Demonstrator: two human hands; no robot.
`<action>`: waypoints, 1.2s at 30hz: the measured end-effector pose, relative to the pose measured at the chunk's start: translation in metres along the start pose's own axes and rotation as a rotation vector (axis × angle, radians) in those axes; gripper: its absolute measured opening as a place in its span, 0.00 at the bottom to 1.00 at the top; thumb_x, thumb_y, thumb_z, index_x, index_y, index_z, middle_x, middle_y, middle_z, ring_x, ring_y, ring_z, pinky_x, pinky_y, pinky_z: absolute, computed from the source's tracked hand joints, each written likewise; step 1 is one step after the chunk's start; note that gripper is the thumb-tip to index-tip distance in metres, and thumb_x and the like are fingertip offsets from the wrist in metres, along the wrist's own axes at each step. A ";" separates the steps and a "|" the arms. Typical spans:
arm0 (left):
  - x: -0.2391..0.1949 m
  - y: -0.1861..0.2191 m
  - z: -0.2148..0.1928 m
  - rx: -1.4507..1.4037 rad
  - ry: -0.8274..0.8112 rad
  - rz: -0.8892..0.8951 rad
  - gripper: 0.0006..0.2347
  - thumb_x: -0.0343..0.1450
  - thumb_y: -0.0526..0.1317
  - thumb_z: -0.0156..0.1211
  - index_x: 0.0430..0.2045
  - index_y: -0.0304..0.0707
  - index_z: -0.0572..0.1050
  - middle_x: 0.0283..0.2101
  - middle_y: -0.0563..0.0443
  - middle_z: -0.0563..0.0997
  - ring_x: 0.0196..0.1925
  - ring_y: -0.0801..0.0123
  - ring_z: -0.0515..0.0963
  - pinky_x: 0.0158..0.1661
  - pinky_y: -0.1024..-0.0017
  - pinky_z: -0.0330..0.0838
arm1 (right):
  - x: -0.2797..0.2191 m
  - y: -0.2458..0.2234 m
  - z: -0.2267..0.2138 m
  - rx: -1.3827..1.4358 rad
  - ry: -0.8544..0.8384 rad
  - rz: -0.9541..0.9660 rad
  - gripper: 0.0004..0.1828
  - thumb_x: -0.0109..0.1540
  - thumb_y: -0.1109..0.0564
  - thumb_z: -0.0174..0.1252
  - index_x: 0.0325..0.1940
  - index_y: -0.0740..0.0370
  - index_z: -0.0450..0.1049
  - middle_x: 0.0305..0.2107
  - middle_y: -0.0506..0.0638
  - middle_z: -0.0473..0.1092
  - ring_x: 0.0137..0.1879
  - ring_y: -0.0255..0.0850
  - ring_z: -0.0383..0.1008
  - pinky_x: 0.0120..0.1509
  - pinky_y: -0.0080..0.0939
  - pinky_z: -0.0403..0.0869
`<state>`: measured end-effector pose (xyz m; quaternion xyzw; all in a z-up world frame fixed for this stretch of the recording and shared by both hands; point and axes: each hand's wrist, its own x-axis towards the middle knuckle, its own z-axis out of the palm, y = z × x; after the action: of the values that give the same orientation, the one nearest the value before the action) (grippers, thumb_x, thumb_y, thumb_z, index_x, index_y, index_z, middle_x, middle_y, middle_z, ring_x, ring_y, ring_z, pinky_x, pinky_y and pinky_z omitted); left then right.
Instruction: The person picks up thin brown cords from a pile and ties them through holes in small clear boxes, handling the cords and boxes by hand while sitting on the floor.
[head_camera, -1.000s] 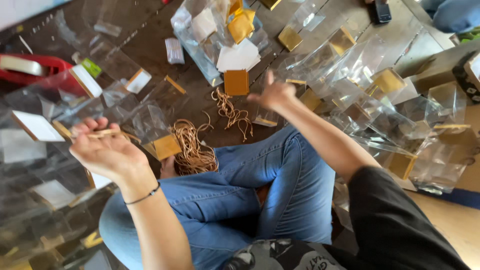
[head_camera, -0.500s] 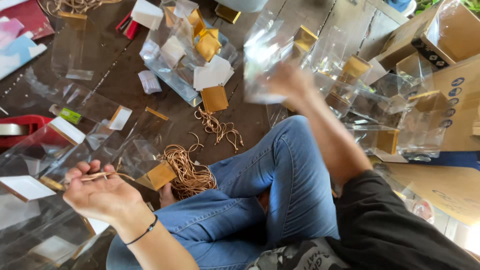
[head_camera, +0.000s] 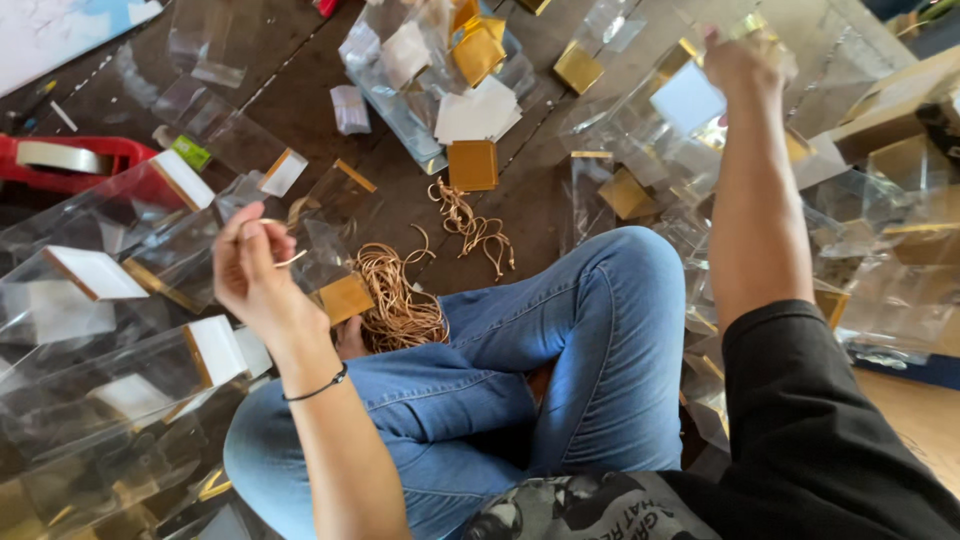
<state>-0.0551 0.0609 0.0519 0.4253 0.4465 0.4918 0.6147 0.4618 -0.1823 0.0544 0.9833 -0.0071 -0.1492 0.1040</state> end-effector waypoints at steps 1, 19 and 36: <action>-0.001 -0.002 0.000 0.006 0.006 0.001 0.05 0.76 0.32 0.54 0.41 0.36 0.79 0.28 0.56 0.78 0.29 0.80 0.73 0.34 0.82 0.67 | 0.009 0.000 0.001 -0.002 -0.005 -0.006 0.49 0.73 0.22 0.21 0.79 0.67 0.44 0.72 0.67 0.52 0.70 0.64 0.62 0.68 0.65 0.62; -0.017 -0.011 0.019 -0.170 -0.338 -0.179 0.09 0.74 0.33 0.57 0.45 0.30 0.79 0.44 0.40 0.85 0.39 0.65 0.84 0.40 0.76 0.77 | -0.267 -0.068 -0.051 0.807 -0.065 -0.893 0.23 0.65 0.74 0.52 0.61 0.56 0.73 0.48 0.50 0.75 0.43 0.33 0.76 0.40 0.29 0.79; -0.001 -0.041 0.007 -0.792 -0.214 -0.271 0.06 0.80 0.39 0.47 0.49 0.42 0.68 0.34 0.58 0.73 0.20 0.85 0.61 0.16 0.90 0.48 | -0.241 -0.089 0.042 1.029 -0.621 -1.464 0.14 0.74 0.59 0.44 0.49 0.72 0.73 0.25 0.51 0.67 0.27 0.37 0.70 0.39 0.39 0.77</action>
<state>-0.0394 0.0535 0.0144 0.1430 0.2088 0.4931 0.8323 0.2180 -0.0931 0.0671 0.5851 0.5191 -0.4110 -0.4682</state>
